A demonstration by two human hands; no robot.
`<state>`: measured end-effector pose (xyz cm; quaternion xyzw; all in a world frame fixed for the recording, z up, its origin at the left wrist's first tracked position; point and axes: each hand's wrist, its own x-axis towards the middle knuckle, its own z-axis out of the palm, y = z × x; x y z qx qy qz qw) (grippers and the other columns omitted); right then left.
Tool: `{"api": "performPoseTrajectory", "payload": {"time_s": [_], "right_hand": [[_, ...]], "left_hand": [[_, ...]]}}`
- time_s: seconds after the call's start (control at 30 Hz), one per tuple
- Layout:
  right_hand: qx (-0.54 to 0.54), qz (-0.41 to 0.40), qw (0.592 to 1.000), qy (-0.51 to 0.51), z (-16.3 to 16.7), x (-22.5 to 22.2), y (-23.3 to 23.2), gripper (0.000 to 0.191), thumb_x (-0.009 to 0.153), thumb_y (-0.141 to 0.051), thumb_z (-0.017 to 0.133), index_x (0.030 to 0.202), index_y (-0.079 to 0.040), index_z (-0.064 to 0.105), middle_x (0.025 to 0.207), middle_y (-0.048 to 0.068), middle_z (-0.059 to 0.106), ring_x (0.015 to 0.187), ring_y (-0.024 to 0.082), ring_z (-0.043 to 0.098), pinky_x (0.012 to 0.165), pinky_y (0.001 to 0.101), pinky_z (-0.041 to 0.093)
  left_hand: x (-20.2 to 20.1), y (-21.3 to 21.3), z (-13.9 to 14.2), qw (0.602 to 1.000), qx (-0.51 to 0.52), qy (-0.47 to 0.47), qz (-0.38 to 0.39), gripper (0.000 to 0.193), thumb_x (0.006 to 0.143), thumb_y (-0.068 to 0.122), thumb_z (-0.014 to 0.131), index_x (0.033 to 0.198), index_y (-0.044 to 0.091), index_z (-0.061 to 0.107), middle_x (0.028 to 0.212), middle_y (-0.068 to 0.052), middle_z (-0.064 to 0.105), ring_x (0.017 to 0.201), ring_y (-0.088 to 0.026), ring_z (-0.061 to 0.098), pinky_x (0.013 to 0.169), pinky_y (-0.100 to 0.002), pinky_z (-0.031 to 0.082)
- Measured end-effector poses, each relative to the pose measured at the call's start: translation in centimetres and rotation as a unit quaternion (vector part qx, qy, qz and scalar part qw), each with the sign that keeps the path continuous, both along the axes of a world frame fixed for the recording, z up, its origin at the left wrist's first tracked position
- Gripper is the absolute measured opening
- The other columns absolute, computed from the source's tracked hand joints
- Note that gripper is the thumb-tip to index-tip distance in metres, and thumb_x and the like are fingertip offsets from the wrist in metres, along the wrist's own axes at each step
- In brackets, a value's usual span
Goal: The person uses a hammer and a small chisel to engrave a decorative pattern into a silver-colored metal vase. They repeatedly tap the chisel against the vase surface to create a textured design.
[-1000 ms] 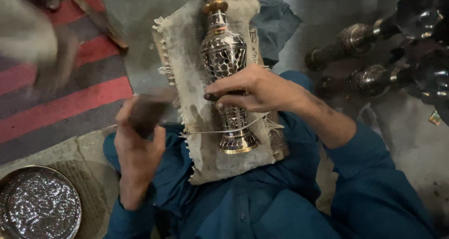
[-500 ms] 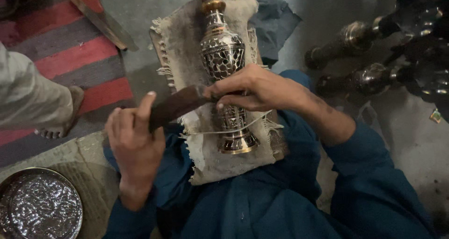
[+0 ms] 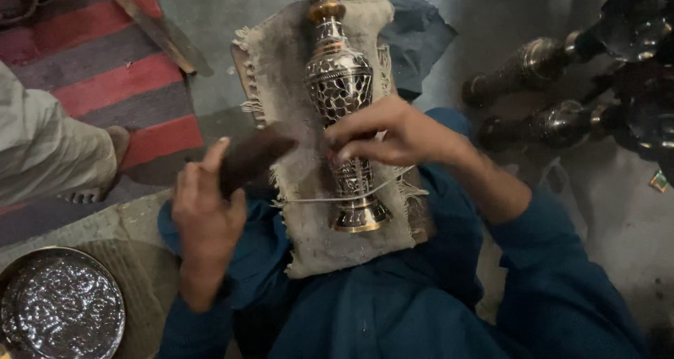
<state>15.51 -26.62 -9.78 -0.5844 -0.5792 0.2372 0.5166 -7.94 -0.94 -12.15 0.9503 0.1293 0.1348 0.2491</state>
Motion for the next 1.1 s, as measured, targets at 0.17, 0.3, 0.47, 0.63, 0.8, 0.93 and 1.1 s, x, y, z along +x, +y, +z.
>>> {"api": "performPoseTrajectory", "payload": {"time_s": [0.17,0.3,0.47,0.63,0.8,0.93,1.1], "right_hand": [[0.119,-0.135,0.965,0.189,-2.4,-0.1,-2.3,0.017,0.106,-0.004,0.063,0.123,0.002,0.06,0.109,0.018,0.073,0.105,0.028,0.078,0.09,0.0409,0.068],[0.104,-0.273,0.93,0.221,-3.7,-2.2,-4.1,0.018,0.106,-0.001,0.062,0.122,0.005,0.056,0.103,0.02,0.075,0.101,0.028,0.079,0.089,0.0411,0.071],[0.076,-0.371,0.865,0.328,-4.2,-5.8,-4.6,0.025,0.104,-0.004,0.063,0.127,0.003,0.058,0.105,0.016,0.074,0.104,0.026,0.076,0.092,0.0385,0.067],[0.122,-0.418,0.825,0.359,-4.3,-7.6,-3.8,0.026,0.104,-0.003,0.064,0.129,0.0,0.058,0.107,0.013,0.074,0.103,0.025,0.075,0.092,0.0367,0.063],[0.152,-0.444,0.804,0.365,-4.9,-9.1,-3.3,0.019,0.104,0.001,0.065,0.122,0.003,0.06,0.107,0.015,0.075,0.103,0.025,0.076,0.095,0.0404,0.065],[0.121,-0.45,0.809,0.357,-4.9,-10.1,-2.9,0.023,0.101,0.0,0.065,0.123,0.001,0.06,0.103,0.016,0.077,0.098,0.023,0.076,0.088,0.0385,0.065],[0.184,-0.427,0.831,0.305,-4.5,-10.0,-1.9,0.015,0.107,0.002,0.063,0.121,0.001,0.06,0.106,0.014,0.073,0.104,0.024,0.075,0.097,0.0386,0.064]], "left_hand": [[-0.8,4.4,-5.1,0.943,-0.259,0.205,-0.044,0.078,0.079,0.008,0.071,0.151,0.007,0.041,0.122,-0.019,0.069,0.106,-0.03,0.071,0.092,-0.042,0.056],[-0.4,4.6,-5.6,0.913,-0.279,0.257,-0.149,0.08,0.077,0.009,0.073,0.15,0.005,0.041,0.131,-0.021,0.063,0.115,-0.031,0.065,0.096,-0.043,0.051],[1.1,-2.9,0.3,0.977,-0.111,-0.035,-0.176,0.057,0.081,0.021,0.079,0.132,0.006,0.059,0.123,-0.018,0.066,0.116,-0.034,0.061,0.104,-0.044,0.048],[3.4,-12.5,3.9,0.898,0.026,-0.158,-0.409,0.028,0.093,0.016,0.067,0.12,0.007,0.068,0.112,-0.015,0.067,0.116,-0.029,0.065,0.115,-0.051,0.047],[5.8,-15.1,2.4,0.867,0.16,-0.163,-0.442,0.021,0.094,0.02,0.065,0.106,0.005,0.072,0.092,-0.012,0.068,0.097,-0.028,0.068,0.108,-0.045,0.051],[5.7,-13.6,1.6,0.84,0.112,-0.289,-0.446,0.019,0.094,0.016,0.064,0.108,0.005,0.071,0.1,-0.01,0.069,0.101,-0.024,0.069,0.11,-0.038,0.05],[5.4,-13.5,1.8,0.86,0.074,-0.263,-0.432,0.023,0.093,0.011,0.065,0.115,0.007,0.07,0.095,-0.007,0.067,0.097,-0.022,0.067,0.109,-0.038,0.051]]}}
